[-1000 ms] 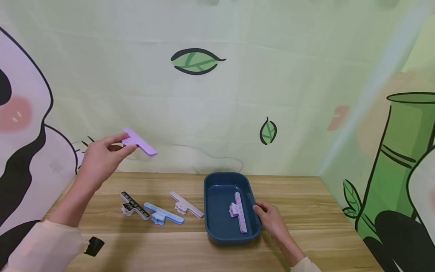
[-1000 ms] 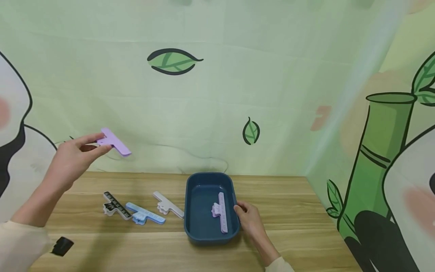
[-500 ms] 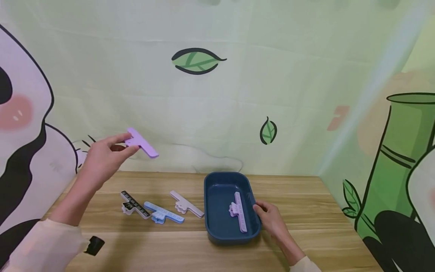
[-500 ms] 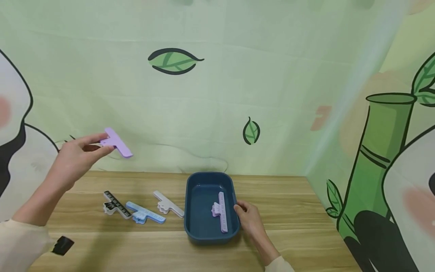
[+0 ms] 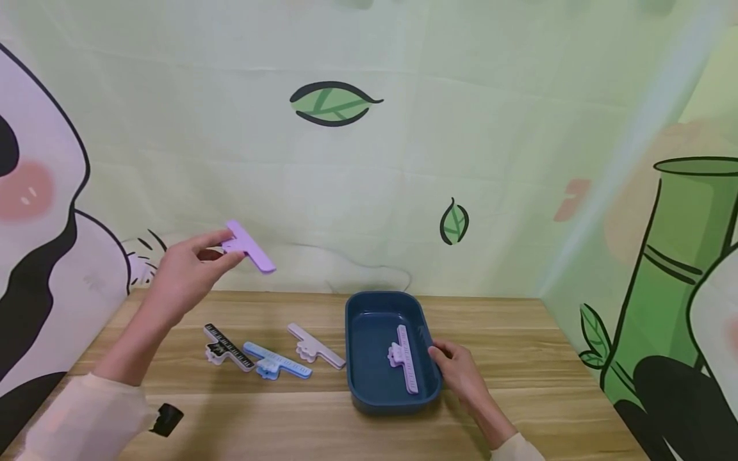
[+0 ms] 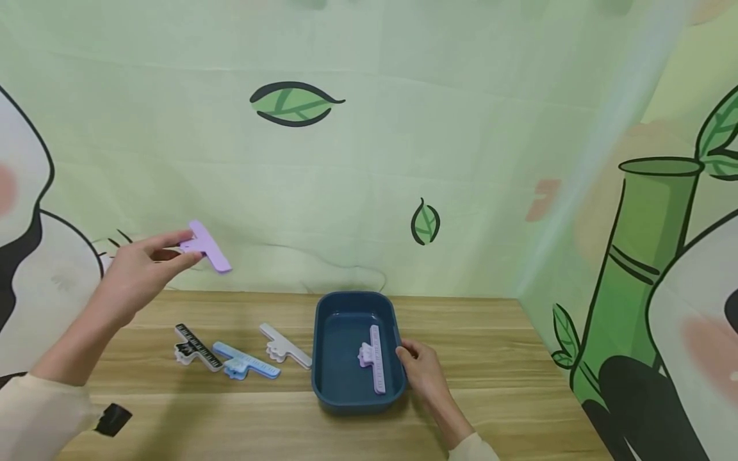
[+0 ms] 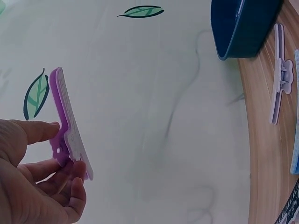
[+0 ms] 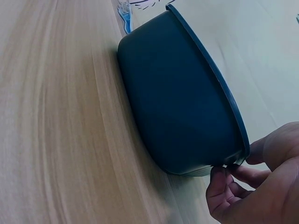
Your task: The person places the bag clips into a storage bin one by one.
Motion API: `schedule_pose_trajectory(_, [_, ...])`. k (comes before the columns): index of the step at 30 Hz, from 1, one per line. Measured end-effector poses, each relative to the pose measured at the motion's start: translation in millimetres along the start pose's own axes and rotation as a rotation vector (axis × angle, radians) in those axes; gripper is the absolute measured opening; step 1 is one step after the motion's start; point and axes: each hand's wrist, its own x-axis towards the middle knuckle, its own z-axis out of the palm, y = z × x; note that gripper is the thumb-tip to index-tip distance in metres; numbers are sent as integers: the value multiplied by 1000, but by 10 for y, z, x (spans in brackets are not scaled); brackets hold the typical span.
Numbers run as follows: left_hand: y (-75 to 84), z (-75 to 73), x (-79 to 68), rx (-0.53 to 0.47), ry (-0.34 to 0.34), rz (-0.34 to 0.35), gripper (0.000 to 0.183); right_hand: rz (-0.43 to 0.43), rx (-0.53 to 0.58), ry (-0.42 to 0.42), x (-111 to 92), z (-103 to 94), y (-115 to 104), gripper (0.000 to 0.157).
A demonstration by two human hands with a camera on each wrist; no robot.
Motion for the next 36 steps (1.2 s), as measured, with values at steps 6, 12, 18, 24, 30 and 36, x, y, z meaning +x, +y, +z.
schedule_pose_trajectory(6, [36,68,-15,-5,-12,11,63,-10,2,2,-8,-9,-8,34])
schedule_pose_trajectory(12, [57,149,-20,-33,-34,18,62,-8,-3,1,-2,-10,-2,35])
schedule_pose_trajectory(18, [67,236,-21,-36,-62,29,61,-5,-8,1,1,-3,0,34])
schedule_pose_trajectory(24, [82,335,-31,-45,-73,42,59,-9,-9,1,-11,-1,-8,34])
schedule_pose_trajectory(30, [74,436,-20,-46,-89,59,58,-14,-3,-1,-24,-9,-29,34])
schedule_pose_trajectory(36, [83,533,-7,-52,-107,73,55,-13,-3,-1,-19,-6,-29,35])
